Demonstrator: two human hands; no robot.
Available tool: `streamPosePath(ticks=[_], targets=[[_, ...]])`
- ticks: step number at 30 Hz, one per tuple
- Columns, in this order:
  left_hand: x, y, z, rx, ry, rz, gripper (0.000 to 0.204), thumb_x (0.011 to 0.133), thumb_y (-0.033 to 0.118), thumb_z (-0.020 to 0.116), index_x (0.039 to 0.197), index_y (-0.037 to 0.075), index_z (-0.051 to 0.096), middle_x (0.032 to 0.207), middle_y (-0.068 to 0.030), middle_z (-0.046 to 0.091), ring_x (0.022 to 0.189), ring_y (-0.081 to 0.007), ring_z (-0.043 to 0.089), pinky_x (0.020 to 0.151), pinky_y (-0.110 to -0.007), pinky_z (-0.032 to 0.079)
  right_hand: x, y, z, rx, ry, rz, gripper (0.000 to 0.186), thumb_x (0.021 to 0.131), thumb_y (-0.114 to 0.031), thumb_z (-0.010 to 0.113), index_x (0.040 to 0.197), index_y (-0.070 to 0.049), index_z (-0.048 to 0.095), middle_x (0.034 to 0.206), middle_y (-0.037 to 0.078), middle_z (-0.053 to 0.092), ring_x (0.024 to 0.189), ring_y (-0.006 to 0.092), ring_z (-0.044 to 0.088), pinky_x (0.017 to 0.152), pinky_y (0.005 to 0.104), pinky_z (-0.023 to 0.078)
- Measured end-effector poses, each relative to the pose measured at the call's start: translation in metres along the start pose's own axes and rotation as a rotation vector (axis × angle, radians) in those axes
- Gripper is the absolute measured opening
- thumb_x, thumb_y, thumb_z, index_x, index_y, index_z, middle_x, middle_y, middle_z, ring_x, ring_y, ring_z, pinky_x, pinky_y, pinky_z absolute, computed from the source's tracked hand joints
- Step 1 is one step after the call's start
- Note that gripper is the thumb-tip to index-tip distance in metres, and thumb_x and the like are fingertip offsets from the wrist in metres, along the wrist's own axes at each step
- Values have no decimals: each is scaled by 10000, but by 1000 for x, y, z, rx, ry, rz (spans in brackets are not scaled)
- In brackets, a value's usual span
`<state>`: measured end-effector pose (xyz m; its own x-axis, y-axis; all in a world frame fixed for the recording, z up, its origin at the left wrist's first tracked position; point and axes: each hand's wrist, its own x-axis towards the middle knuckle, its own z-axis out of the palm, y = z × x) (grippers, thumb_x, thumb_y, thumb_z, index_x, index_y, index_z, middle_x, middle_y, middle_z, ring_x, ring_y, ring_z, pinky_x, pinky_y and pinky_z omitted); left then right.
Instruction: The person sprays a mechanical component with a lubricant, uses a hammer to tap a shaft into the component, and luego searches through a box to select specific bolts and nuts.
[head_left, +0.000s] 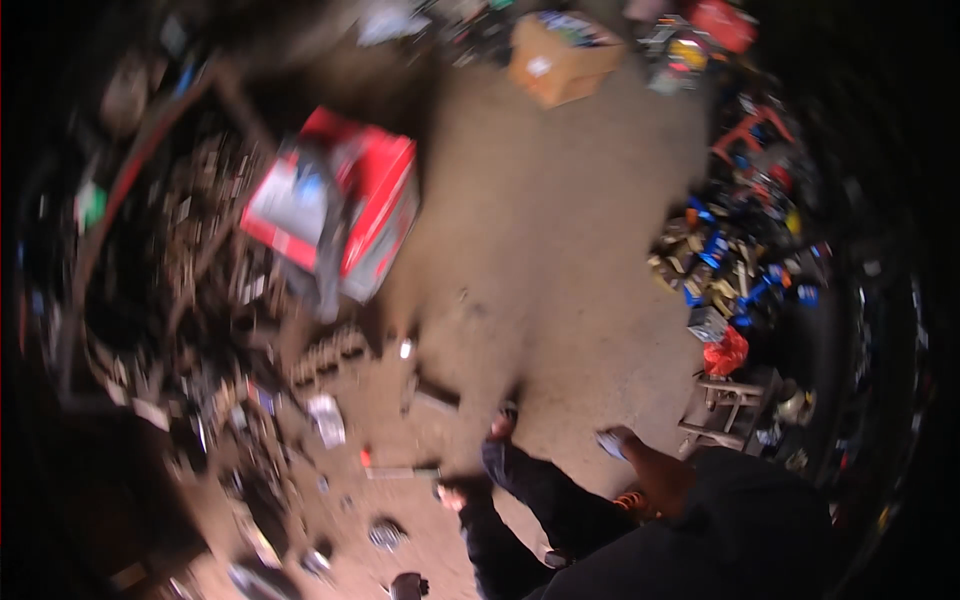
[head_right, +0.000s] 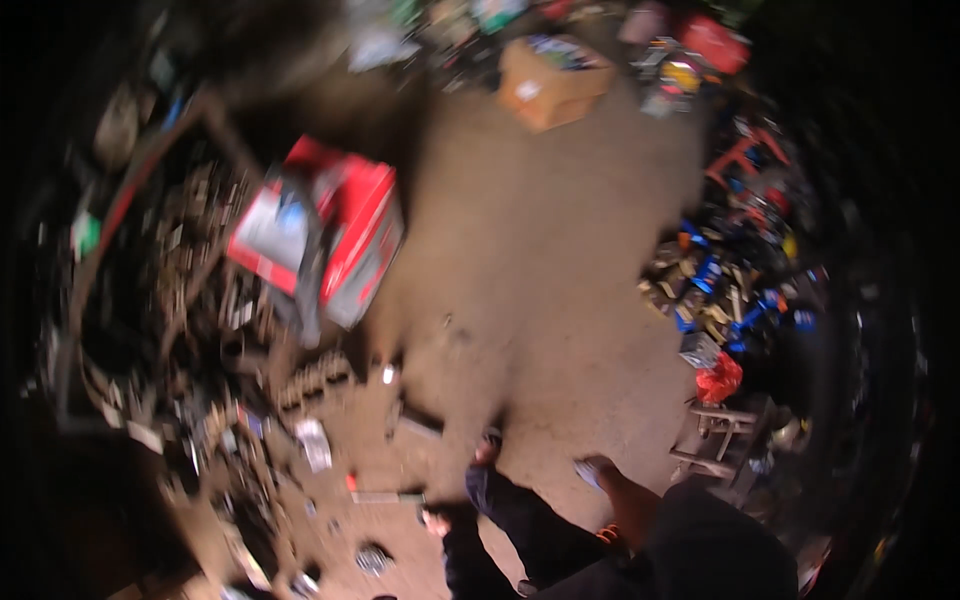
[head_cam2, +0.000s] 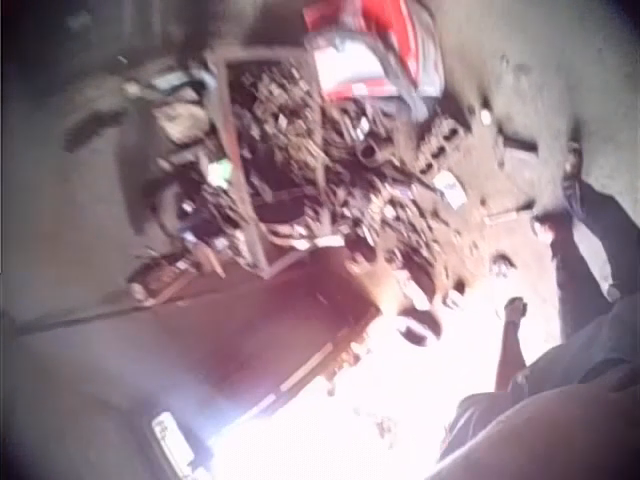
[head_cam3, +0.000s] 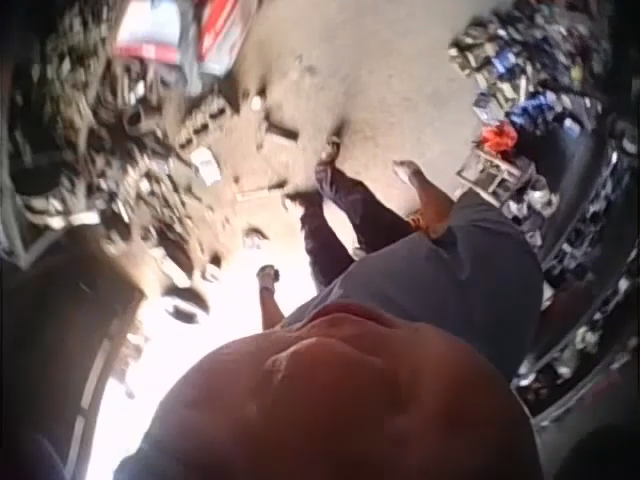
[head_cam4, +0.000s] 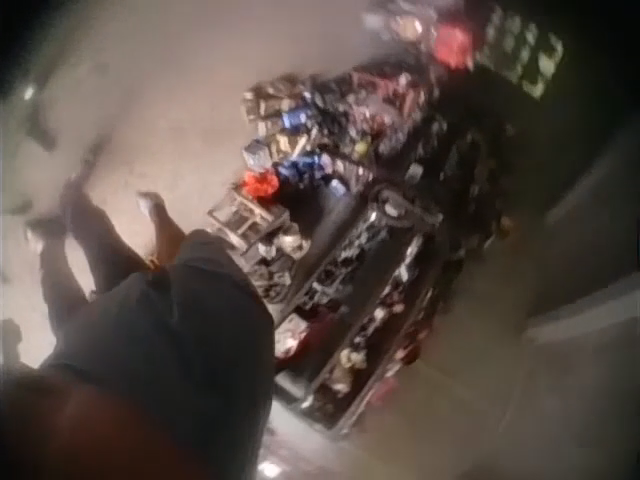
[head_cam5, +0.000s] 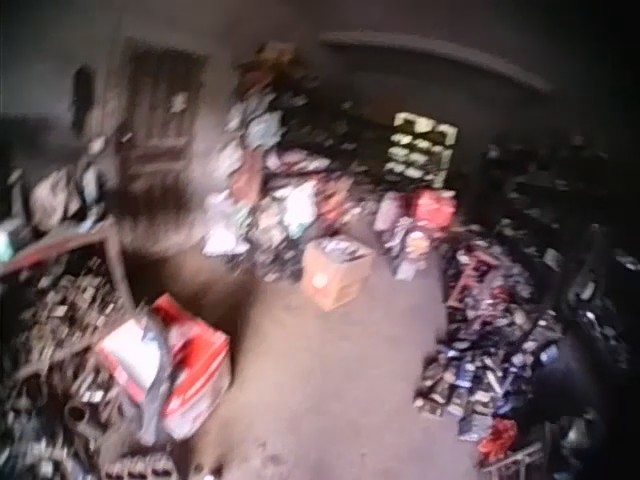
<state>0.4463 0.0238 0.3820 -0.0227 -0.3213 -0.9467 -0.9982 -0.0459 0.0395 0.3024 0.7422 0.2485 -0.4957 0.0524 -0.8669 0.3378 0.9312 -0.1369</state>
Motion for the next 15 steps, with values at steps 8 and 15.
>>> streamPosePath(ticks=[8,15], targets=[[-55,404,73,482,-631,816,408,980,428,588,1085,71,756,823,-162,718,599,-277,639,537,-587,504,-286,135,-120,1443,196,697,295,1007,-352,584,966,-80,691,829,64,666,741,212,634,672,386,537],[-247,659,384,758,-299,540,311,988,335,633,848,58,651,556,-74,561,383,-212,513,369,-386,422,-277,169,-137,1721,875,670,178,961,-229,703,951,-58,754,801,89,743,653,197,666,605,347,524]])
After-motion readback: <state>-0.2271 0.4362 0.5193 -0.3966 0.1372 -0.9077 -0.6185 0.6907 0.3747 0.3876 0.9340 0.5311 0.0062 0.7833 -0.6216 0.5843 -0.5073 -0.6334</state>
